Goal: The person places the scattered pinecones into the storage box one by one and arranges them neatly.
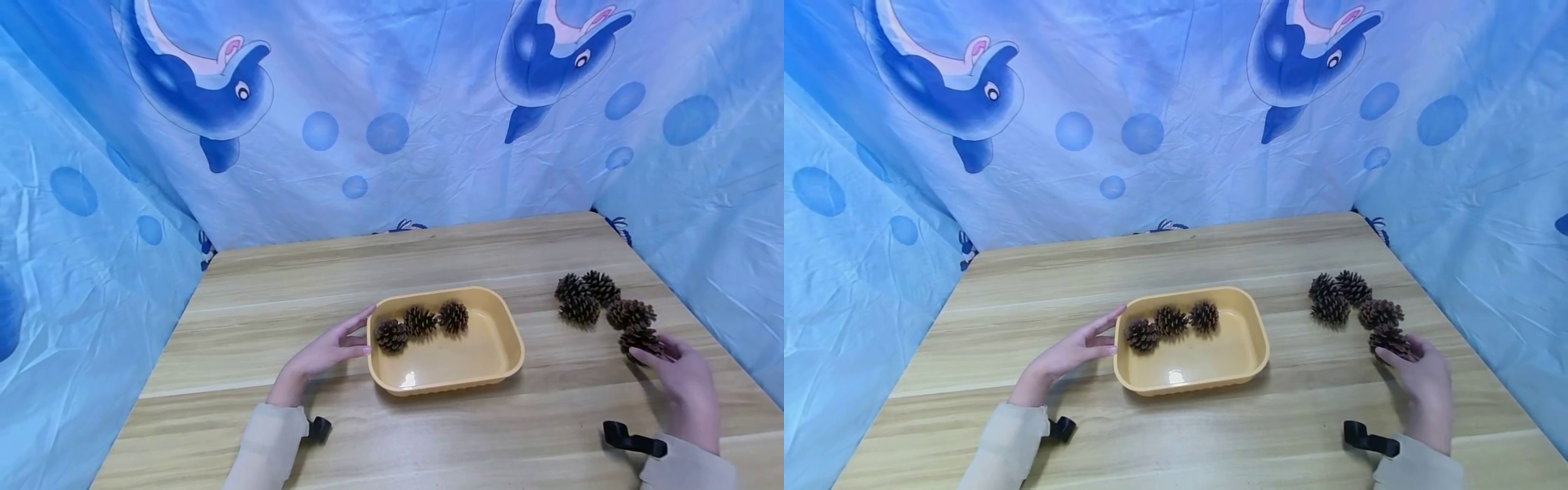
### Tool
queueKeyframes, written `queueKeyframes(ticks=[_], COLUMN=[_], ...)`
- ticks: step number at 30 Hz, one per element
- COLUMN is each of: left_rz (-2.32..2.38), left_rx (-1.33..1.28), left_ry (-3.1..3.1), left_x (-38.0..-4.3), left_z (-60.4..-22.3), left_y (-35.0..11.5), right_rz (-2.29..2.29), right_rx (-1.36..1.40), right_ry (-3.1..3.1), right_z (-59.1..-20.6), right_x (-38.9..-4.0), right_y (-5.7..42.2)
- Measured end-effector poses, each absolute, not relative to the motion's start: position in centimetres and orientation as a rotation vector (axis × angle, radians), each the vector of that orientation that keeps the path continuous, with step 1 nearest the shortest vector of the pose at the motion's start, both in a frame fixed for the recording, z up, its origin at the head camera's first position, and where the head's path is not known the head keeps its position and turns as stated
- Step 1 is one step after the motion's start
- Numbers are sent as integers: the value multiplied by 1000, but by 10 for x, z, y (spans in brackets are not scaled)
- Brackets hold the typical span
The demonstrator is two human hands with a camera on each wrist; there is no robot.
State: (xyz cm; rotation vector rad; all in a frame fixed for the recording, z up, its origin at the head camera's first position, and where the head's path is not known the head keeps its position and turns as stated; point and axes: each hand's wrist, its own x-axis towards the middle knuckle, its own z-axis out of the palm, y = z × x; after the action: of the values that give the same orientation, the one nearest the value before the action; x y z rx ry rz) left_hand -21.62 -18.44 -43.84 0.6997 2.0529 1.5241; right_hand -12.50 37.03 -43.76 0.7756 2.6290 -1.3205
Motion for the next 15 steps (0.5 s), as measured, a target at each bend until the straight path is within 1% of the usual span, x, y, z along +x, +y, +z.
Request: queueKeyframes(ticks=[7, 15], left_rz=[1527, 1529], left_rx=[696, 693], left_ry=[2045, 2049], left_x=[-215, -215], left_z=[-438, -437], left_y=[-183, -183], right_rz=[-1395, -1358], right_rx=[844, 939], right_ry=[2681, 2646], right_z=[-442, -441], right_x=[-125, -127], right_y=[370, 365])
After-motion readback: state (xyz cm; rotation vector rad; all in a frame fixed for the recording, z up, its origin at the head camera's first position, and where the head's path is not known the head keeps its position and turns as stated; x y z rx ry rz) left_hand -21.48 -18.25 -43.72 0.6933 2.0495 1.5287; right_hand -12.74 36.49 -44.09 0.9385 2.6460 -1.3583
